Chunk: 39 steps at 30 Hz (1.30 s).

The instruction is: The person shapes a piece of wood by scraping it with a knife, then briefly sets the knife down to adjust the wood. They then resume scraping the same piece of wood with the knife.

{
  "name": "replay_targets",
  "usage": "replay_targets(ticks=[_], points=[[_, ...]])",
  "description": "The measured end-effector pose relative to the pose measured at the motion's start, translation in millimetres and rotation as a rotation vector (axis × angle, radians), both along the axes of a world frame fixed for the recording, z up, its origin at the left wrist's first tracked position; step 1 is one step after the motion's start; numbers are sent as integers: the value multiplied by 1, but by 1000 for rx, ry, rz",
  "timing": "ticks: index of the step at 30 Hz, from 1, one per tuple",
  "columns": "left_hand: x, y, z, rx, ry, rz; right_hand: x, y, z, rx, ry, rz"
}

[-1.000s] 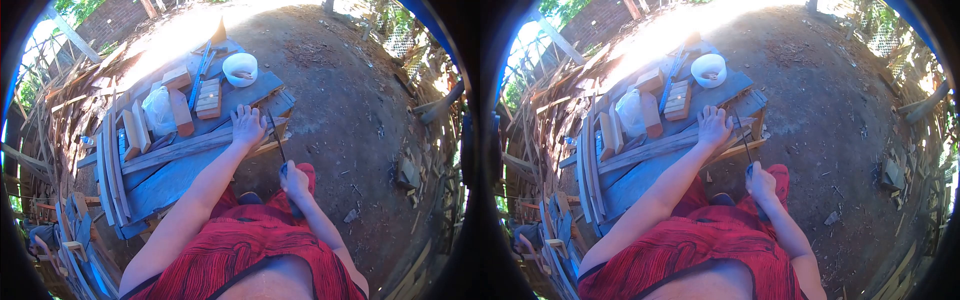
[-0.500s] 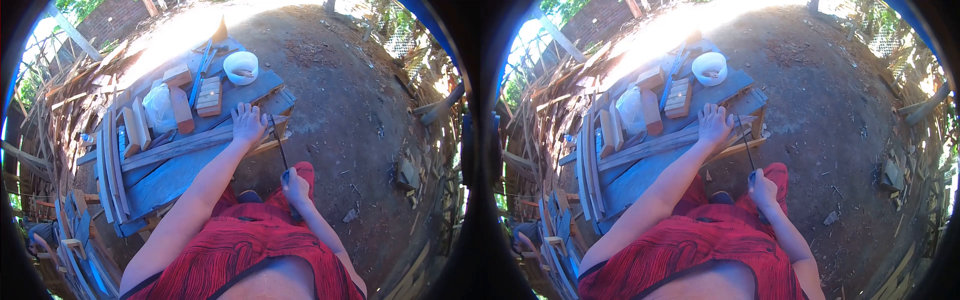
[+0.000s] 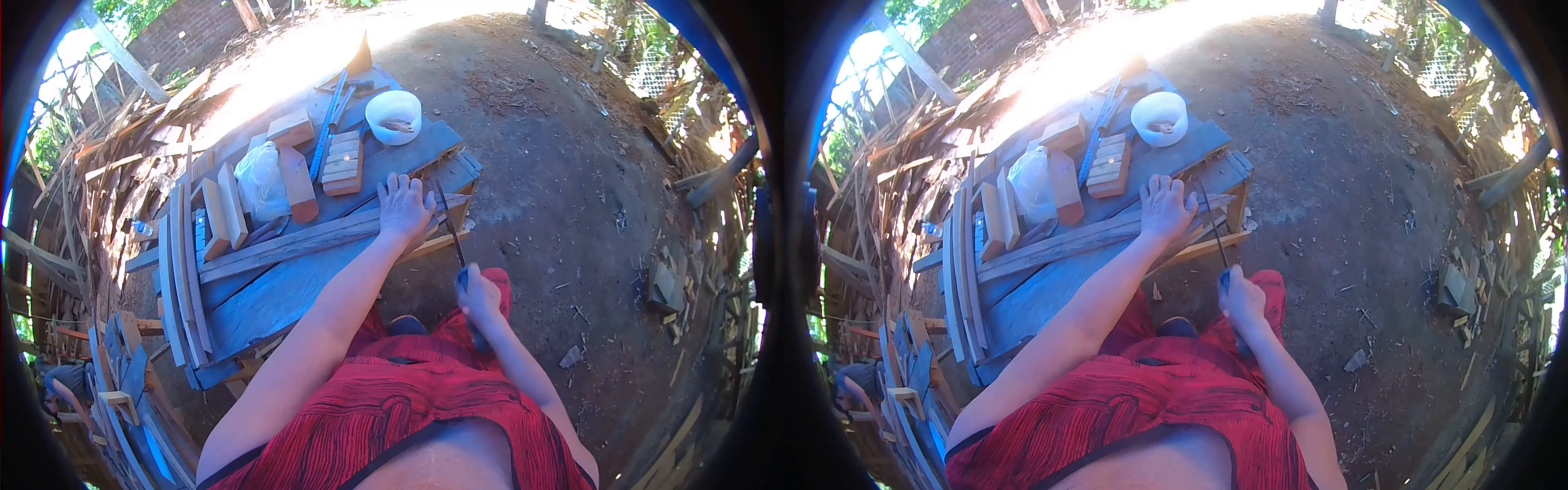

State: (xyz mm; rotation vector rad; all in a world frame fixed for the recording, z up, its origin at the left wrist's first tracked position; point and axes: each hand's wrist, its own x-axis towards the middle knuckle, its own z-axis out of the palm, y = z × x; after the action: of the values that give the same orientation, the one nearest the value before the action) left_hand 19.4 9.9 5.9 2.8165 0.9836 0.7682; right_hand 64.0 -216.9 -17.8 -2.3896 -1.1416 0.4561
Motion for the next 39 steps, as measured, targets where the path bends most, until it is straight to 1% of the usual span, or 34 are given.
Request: replay_targets(ticks=[2,5,10,14,18,22,24,27,29,32,34,36,39], points=[[0,0,-1,18,-3,3,-10,-18,-1,-3,63,11],[1,1,-1,27,-3,-2,-9,-13,4,-43,67,26],[0,0,1,4,4,-4,16,50,6,2,-22,-18],[-1,-1,6,-30,24,1,22,61,4,27,-44,-31],[-1,-2,4,-32,10,4,9,25,14,-4,-35,-3],[-1,-2,5,-20,13,5,-3,2,19,-63,60,-17],[0,0,6,-128,75,-8,-2,4,19,-81,76,-16],[0,-1,7,-145,77,-16,6,16,9,-50,33,-1],[-1,-1,8,-146,72,-16,12,30,2,-16,-38,-8],[0,0,7,-126,55,-15,9,39,-3,-27,-25,-35],[-1,0,3,-107,48,-19,9,35,-2,-4,-25,-32],[-1,-1,4,-14,7,-1,8,29,5,23,-26,-37],[-1,-2,8,-52,30,-5,4,13,13,-5,-9,-24]])
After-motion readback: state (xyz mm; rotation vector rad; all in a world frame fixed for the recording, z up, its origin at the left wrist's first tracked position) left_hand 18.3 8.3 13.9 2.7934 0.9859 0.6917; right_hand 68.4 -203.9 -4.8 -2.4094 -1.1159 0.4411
